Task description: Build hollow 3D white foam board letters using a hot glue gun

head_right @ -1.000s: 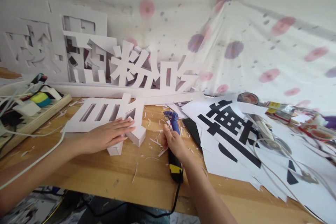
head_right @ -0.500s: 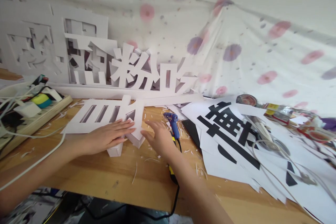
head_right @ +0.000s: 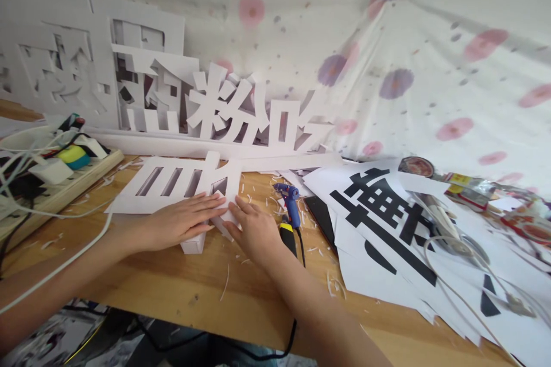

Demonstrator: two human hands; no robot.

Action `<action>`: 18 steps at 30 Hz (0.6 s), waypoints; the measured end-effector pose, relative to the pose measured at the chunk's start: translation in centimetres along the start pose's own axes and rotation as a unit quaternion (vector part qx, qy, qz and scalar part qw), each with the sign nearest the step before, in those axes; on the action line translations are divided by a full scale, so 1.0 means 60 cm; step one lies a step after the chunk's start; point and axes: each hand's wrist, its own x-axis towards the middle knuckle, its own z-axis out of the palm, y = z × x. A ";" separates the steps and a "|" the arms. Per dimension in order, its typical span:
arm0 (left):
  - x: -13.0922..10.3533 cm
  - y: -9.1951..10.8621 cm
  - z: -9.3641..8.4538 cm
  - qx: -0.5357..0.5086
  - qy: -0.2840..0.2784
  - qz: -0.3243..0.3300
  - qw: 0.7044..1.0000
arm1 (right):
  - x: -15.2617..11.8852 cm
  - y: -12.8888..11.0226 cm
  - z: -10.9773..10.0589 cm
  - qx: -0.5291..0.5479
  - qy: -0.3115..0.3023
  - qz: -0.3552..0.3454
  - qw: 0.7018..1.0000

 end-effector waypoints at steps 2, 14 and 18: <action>0.000 0.001 -0.001 -0.002 0.004 0.003 1.000 | 0.006 0.011 -0.011 0.037 -0.026 0.009 0.999; -0.002 0.004 0.002 0.017 0.024 0.001 1.000 | 0.086 0.044 0.021 0.089 -0.009 -0.003 0.996; -0.002 0.003 0.007 0.012 0.043 0.010 0.999 | 0.082 0.044 0.033 0.076 -0.018 0.001 0.997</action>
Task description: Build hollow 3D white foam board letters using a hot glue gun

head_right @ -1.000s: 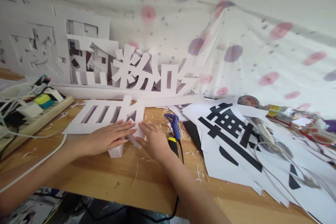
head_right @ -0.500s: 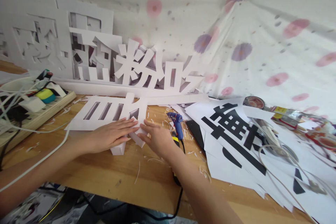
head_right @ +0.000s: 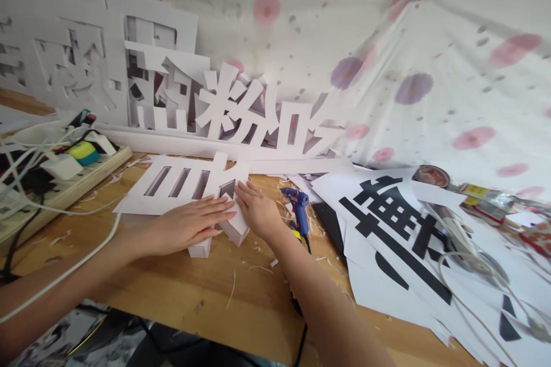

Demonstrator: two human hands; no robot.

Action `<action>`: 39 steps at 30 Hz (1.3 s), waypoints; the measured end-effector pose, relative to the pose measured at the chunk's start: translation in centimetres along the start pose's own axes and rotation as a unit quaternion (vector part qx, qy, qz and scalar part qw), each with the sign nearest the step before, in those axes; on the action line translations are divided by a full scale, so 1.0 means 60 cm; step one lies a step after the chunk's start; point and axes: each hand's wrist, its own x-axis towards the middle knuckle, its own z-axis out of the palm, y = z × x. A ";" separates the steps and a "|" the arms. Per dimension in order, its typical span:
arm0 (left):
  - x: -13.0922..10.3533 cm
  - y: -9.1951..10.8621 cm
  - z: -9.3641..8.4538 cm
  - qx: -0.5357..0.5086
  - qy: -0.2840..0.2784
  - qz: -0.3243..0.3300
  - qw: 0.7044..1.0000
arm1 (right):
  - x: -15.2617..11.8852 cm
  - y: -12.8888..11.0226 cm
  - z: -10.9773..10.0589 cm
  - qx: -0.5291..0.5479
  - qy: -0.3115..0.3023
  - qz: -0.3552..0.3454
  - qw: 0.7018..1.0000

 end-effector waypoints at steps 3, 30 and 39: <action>0.000 -0.001 0.003 0.002 0.021 0.005 1.000 | 0.000 -0.002 -0.005 -0.009 -0.002 -0.004 1.000; -0.060 0.015 0.003 -0.102 0.237 -0.079 0.963 | -0.009 0.013 0.011 -0.014 0.061 -0.001 0.998; -0.108 0.055 0.032 -0.077 0.284 -0.052 0.954 | -0.071 -0.019 0.013 -0.053 0.059 -0.069 0.994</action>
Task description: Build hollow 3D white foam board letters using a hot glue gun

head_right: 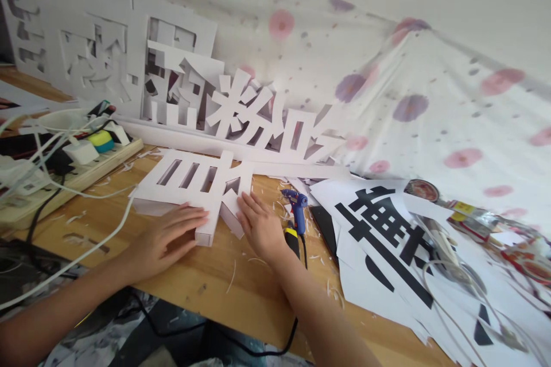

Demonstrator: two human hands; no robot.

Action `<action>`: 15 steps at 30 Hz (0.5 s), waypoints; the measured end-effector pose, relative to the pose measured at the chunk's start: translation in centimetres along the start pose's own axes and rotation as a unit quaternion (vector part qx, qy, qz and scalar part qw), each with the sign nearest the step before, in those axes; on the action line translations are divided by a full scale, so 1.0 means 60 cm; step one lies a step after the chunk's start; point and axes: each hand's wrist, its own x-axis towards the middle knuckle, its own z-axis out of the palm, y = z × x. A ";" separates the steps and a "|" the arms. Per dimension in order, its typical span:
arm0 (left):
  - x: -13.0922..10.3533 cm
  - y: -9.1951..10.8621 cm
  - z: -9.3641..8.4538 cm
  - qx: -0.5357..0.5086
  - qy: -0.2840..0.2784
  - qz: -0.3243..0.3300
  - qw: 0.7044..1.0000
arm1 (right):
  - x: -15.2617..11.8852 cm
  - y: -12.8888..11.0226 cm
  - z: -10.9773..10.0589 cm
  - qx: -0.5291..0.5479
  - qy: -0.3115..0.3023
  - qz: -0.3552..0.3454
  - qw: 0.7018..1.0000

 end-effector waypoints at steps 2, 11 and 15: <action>-0.006 0.005 0.010 0.004 -0.001 0.010 1.000 | -0.011 -0.008 0.006 0.008 -0.017 0.011 1.000; -0.006 0.001 0.039 -0.014 0.068 -0.001 0.998 | -0.019 -0.019 0.026 -0.007 -0.046 0.062 0.997; -0.014 0.007 0.044 -0.012 0.061 -0.020 0.998 | -0.019 -0.020 0.033 0.013 -0.033 0.065 0.997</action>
